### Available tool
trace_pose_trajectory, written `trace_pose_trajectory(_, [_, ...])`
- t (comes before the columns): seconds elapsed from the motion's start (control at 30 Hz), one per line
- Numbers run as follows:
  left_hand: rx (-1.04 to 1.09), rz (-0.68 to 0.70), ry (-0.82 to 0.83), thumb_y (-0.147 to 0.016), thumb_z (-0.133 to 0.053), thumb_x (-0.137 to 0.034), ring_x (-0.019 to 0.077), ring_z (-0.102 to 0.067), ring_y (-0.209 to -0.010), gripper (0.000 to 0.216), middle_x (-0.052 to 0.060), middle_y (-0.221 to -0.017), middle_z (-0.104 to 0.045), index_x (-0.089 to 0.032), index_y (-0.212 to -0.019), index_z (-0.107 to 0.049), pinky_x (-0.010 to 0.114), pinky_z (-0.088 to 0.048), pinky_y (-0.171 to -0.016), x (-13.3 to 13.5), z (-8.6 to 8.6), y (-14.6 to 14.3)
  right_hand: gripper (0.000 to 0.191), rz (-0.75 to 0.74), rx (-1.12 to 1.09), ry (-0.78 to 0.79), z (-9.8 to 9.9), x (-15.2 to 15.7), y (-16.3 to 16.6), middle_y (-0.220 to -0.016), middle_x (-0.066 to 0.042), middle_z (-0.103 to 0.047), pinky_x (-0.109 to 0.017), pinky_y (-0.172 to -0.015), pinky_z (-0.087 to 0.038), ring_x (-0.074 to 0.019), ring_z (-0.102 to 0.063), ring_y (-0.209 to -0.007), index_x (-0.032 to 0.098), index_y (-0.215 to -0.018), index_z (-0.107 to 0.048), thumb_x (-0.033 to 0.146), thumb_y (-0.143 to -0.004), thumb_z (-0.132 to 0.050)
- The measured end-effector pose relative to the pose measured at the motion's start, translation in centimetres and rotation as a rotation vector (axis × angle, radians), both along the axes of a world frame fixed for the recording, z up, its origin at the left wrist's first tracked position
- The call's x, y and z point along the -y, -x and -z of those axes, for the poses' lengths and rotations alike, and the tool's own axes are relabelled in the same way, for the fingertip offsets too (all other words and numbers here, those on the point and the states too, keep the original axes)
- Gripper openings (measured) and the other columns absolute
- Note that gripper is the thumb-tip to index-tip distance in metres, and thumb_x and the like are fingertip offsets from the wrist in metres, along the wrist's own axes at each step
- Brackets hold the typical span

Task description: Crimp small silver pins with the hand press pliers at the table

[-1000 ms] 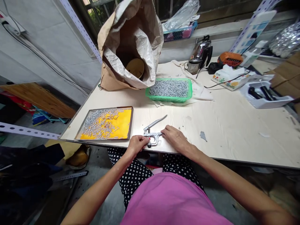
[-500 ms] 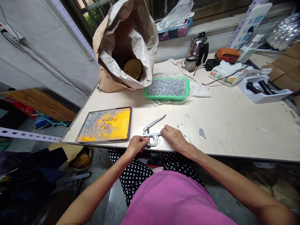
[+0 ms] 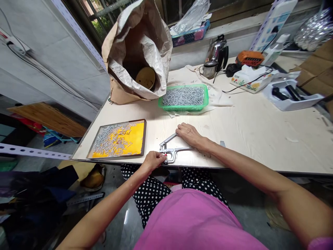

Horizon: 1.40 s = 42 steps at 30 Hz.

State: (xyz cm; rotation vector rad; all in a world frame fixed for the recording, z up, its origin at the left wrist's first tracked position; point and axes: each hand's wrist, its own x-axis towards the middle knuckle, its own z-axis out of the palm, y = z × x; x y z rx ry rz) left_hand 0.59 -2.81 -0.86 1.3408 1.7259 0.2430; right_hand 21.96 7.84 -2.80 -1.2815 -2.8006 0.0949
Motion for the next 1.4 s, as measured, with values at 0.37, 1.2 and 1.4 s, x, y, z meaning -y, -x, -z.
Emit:
trace_pose_trajectory(0.37, [0.07, -0.027, 0.138, -0.073, -0.068, -0.036, 0.0071, -0.038, -0.042, 0.024, -0.006, -0.048, -0.048, -0.015, -0.066, -0.06, 0.02, -0.023, -0.041, -0.7, -0.6, -0.5, 0.021, 0.074, -0.003, -0.03, 0.0, 2.9, -2.8, -0.099, -0.009, -0.063, -0.032, -0.071, -0.033, -0.0216, -0.05, -0.09, 0.015, -0.095, -0.062, 0.014, -0.097, -0.042])
trace_pose_trajectory(1.2, [0.106, 0.026, 0.198, -0.073, -0.069, -0.042, 0.0085, -0.046, -0.044, 0.028, -0.006, -0.053, -0.048, -0.015, -0.072, -0.058, 0.019, -0.037, -0.04, -1.0, -1.2, -0.5, 0.017, 0.105, -0.122, -0.034, 0.2, 2.7, -3.4, -0.099, -0.009, -0.062, -0.031, -0.073, -0.033, -0.021, -0.05, -0.089, 0.016, -0.093, -0.064, 0.022, -0.097, -0.049])
trace_pose_trajectory(1.4, [-0.116, 0.122, -0.15, -0.085, -0.058, -0.031, 0.0142, -0.057, -0.061, 0.019, 0.0, -0.067, -0.06, -0.016, -0.076, -0.064, 0.025, -0.048, -0.057, 0.9, -0.8, -1.0, 0.02, 0.065, -0.082, 0.044, -0.3, 1.8, -3.7, -0.099, -0.011, -0.062, -0.032, -0.073, -0.037, -0.0215, -0.052, -0.088, 0.017, -0.093, -0.064, 0.018, -0.097, -0.044])
